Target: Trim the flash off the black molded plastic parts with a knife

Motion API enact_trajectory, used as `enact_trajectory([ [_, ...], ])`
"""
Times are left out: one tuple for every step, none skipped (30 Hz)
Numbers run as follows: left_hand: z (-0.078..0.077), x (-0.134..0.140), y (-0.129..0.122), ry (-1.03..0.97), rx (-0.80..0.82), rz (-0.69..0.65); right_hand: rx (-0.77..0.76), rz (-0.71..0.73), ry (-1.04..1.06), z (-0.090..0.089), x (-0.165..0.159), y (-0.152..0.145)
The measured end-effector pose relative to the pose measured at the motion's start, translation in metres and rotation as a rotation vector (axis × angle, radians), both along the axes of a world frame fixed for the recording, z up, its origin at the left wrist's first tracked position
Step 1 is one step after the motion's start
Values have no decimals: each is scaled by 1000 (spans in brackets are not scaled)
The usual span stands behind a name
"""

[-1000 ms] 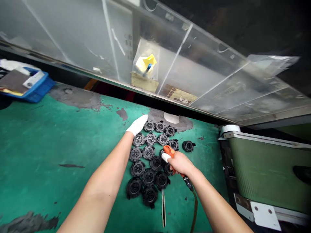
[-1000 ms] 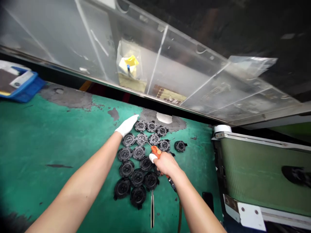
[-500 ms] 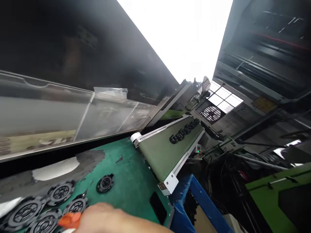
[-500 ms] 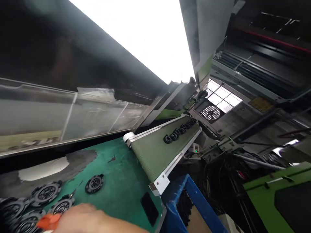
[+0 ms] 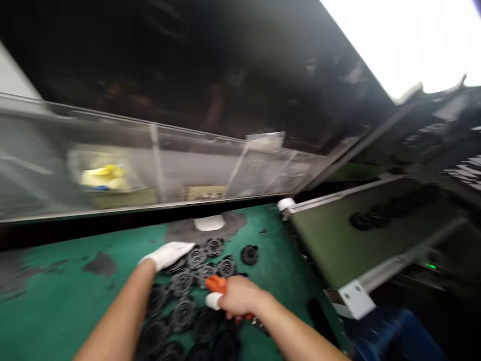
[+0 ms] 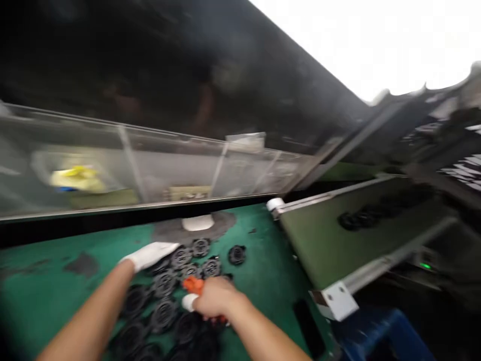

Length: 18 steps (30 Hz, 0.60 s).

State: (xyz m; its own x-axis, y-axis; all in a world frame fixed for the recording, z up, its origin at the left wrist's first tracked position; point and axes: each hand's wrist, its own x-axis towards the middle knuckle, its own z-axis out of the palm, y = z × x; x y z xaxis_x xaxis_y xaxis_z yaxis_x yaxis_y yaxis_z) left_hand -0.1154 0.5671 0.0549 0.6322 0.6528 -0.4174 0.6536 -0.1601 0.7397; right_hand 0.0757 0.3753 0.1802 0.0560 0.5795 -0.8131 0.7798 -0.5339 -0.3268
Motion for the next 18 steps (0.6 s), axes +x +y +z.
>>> enact_trajectory([
  [-2,-19,-3,30,-37,-14,-28,-1,18,-7,4,1],
  [-4,-32,-5,49,-65,-28,-40,-8,14,-13,10,3],
  [-6,-39,-5,59,-81,-37,-47,-20,-1,-18,19,4],
  [-7,-41,-5,65,-91,-47,-54,-30,-21,-21,29,5],
  [-7,-41,-3,73,-97,-57,-65,-39,-42,-22,41,4],
  [-7,-38,-1,83,-99,-66,-77,-48,-56,-23,52,2],
  [-7,-34,2,98,-98,-71,-91,-57,-66,-23,62,-2],
  [-6,-28,5,115,-93,-74,-107,-65,-71,-23,70,-7],
  [-6,-22,8,130,-82,-73,-123,-73,-72,-25,76,-12],
  [-6,-14,10,138,-65,-71,-137,-81,-71,-27,81,-17],
  [-8,-5,12,138,-44,-69,-149,-89,-68,-30,84,-22],
  [-10,6,13,130,-21,-69,-157,-100,-64,-33,85,-27],
  [-12,18,12,117,0,-72,-160,-113,-57,-37,87,-31],
  [-16,30,11,107,14,-80,-158,-131,-47,-40,88,-34],
  [-19,43,10,103,20,-94,-151,-152,-36,-43,90,-37],
  [-23,55,7,105,20,-111,-141,-176,-24,-44,93,-40],
  [-26,67,5,111,17,-131,-128,-202,-13,-45,98,-43],
  [-29,77,4,120,12,-152,-114,-230,-4,-45,104,-46],
])
